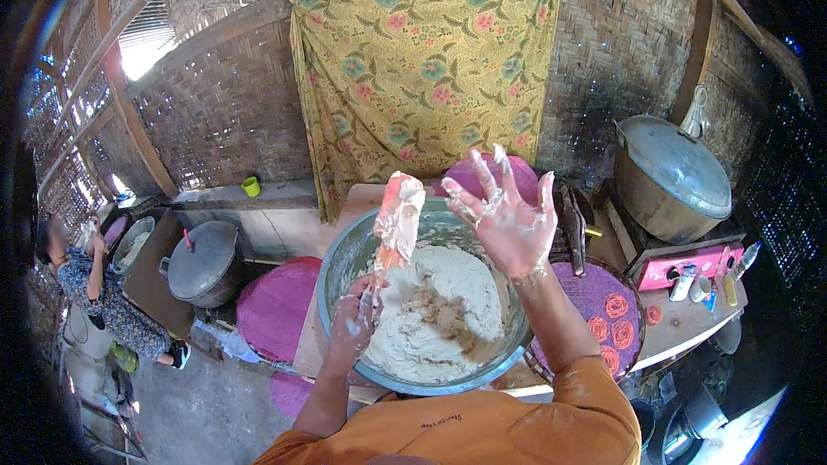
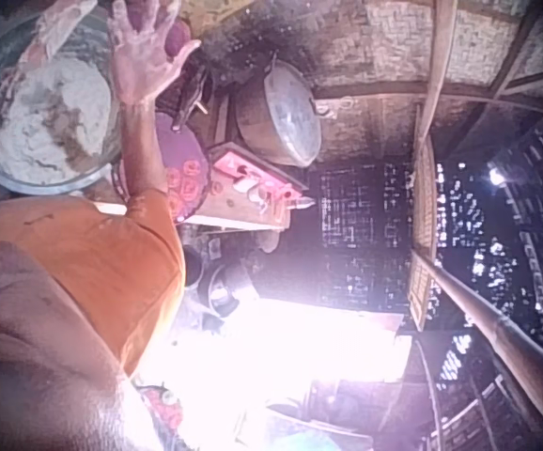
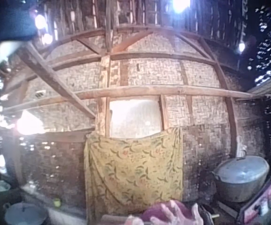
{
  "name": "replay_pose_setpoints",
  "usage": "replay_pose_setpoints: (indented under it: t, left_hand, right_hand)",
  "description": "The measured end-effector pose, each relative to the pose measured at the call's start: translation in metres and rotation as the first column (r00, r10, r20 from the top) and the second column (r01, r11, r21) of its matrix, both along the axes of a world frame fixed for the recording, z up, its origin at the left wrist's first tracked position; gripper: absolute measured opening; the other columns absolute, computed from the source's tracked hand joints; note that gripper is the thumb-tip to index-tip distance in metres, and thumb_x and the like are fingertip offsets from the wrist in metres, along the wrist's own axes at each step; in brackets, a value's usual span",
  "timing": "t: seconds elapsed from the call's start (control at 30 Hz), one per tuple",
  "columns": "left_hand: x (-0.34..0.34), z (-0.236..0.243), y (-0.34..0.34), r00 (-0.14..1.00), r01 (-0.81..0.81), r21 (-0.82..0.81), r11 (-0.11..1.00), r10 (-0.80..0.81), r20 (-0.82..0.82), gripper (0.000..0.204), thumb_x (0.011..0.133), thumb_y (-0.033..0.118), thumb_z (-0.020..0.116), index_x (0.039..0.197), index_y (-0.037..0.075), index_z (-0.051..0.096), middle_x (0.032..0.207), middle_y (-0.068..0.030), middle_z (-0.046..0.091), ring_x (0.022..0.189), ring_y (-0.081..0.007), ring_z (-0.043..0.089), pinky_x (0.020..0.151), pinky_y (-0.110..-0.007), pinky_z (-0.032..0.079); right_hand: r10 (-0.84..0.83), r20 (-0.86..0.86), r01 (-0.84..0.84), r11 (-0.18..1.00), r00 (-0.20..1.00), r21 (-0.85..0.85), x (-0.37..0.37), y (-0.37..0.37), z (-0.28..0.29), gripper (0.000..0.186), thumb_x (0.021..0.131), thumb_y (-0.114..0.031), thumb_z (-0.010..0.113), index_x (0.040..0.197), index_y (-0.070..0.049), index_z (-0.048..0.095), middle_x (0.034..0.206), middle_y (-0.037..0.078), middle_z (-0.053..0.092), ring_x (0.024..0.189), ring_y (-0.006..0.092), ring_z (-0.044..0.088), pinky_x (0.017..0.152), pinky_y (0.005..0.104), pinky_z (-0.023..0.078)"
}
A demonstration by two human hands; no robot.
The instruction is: The person kneads a large mass of light-colored dough in a plastic basin by hand and uses a spatula to scrape excess dough from their hands and fingers back into the basin.
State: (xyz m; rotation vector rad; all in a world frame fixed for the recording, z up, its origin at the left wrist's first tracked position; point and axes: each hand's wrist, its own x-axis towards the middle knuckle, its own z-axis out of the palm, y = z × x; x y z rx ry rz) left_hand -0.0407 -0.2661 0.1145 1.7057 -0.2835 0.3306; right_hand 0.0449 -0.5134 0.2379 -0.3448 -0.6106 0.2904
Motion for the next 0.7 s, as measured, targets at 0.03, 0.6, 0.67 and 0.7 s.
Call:
replay_pose_setpoints:
  t: [0.03,0.6,0.67,0.7]
  left_hand:
    - [-0.002,0.004,-0.003,1.000,-0.002,-0.003,1.000,0.002,-0.004,0.029,0.101,0.022,0.044,0.114,0.001,0.058,0.077,-0.0013,0.059,0.057,-0.0081,0.048,0.052,-0.025,0.040]
    - [-0.018,0.022,-0.027,0.416,0.148,-0.989,-0.026,-0.905,0.086,0.038,0.104,0.025,0.035,0.130,-0.001,0.042,0.072,-0.0003,0.039,0.052,-0.0074,0.039,0.041,-0.020,0.036]
    - [-0.014,0.021,-0.023,0.445,0.166,-0.986,0.028,-0.894,0.049,0.038,0.104,0.025,0.035,0.131,-0.001,0.041,0.072,-0.0004,0.039,0.052,-0.0077,0.039,0.041,-0.020,0.036]
    - [-0.012,0.021,-0.021,0.475,0.183,-0.980,0.083,-0.880,0.014,0.038,0.104,0.026,0.035,0.131,-0.001,0.041,0.073,-0.0004,0.040,0.052,-0.0079,0.040,0.041,-0.020,0.036]
  right_hand:
    - [-0.048,-0.003,0.048,0.999,0.999,0.021,-0.001,0.000,0.001,0.077,0.093,-0.066,0.032,0.151,-0.016,0.026,0.156,0.006,0.029,0.133,0.0471,0.035,0.112,0.0607,0.018]
    - [-0.321,0.492,0.448,0.878,0.809,-0.165,-0.010,0.027,-0.018,0.084,0.090,-0.074,0.016,0.154,-0.023,-0.004,0.160,0.013,0.009,0.141,0.0442,0.024,0.115,0.0557,0.005]
    - [-0.277,0.559,0.446,0.875,0.782,-0.190,-0.005,0.026,-0.024,0.081,0.091,-0.072,0.014,0.154,-0.023,-0.003,0.160,0.013,0.008,0.140,0.0459,0.025,0.115,0.0577,0.004]
    - [-0.277,0.558,0.446,0.874,0.782,-0.191,-0.005,0.024,-0.024,0.081,0.091,-0.072,0.014,0.154,-0.023,-0.003,0.160,0.013,0.008,0.140,0.0459,0.025,0.115,0.0577,0.004]
